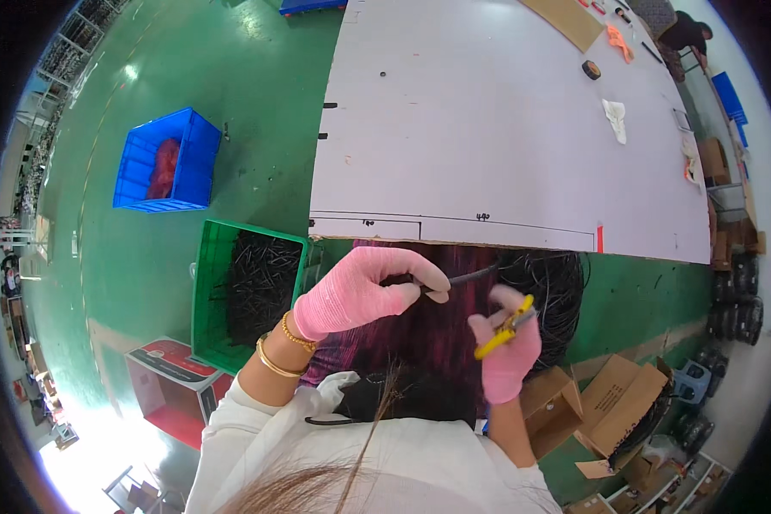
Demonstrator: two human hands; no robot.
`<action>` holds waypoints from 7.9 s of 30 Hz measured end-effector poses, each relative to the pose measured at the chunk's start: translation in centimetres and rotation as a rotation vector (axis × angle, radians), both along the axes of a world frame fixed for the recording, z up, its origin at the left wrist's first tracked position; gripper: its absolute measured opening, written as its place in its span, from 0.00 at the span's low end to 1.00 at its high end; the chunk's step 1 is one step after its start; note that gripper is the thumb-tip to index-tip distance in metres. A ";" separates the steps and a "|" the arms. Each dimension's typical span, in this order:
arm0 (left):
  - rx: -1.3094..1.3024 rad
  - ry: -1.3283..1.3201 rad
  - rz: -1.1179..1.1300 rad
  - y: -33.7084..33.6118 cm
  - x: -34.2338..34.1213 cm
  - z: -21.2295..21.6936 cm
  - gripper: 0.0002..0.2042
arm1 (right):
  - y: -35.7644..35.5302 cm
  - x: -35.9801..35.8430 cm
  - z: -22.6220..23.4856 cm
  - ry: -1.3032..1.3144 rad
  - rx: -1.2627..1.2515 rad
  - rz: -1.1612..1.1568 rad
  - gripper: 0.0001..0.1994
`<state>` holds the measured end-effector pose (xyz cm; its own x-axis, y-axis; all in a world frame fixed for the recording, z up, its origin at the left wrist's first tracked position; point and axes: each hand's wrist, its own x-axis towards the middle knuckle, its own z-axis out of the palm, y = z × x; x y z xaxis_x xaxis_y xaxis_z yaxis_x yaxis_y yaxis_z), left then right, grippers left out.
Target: Measure and cut black wires to specific lengths using a measuring board and a pair of scissors.
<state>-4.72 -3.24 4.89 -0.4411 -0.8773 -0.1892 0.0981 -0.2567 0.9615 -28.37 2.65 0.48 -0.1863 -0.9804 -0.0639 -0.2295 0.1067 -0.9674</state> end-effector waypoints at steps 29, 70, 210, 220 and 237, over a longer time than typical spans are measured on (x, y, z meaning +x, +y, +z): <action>0.326 0.245 0.609 3.4 3.6 -4.0 0.11 | -7.1 3.8 1.2 0.430 -0.124 0.625 0.11; -0.970 -0.936 0.605 0.2 0.8 -9.9 0.07 | -15.0 5.7 1.8 0.735 -0.003 0.927 0.11; -0.633 -1.051 0.302 0.4 -1.1 -3.8 0.08 | -11.6 1.2 2.9 0.752 -0.124 0.899 0.12; -0.454 -0.804 0.527 4.5 -1.0 -3.1 0.06 | -3.3 -1.3 2.6 0.783 -0.500 0.526 0.16; -0.467 -0.480 0.459 6.6 -3.2 1.8 0.03 | 7.7 -1.1 -3.9 -0.328 0.217 0.602 0.13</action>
<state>-7.89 3.33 6.74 0.0180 -0.9863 0.1641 -0.3540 0.1472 0.9236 -29.44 10.32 -3.41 0.4444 -0.8659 -0.2295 -0.0107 0.2511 -0.9679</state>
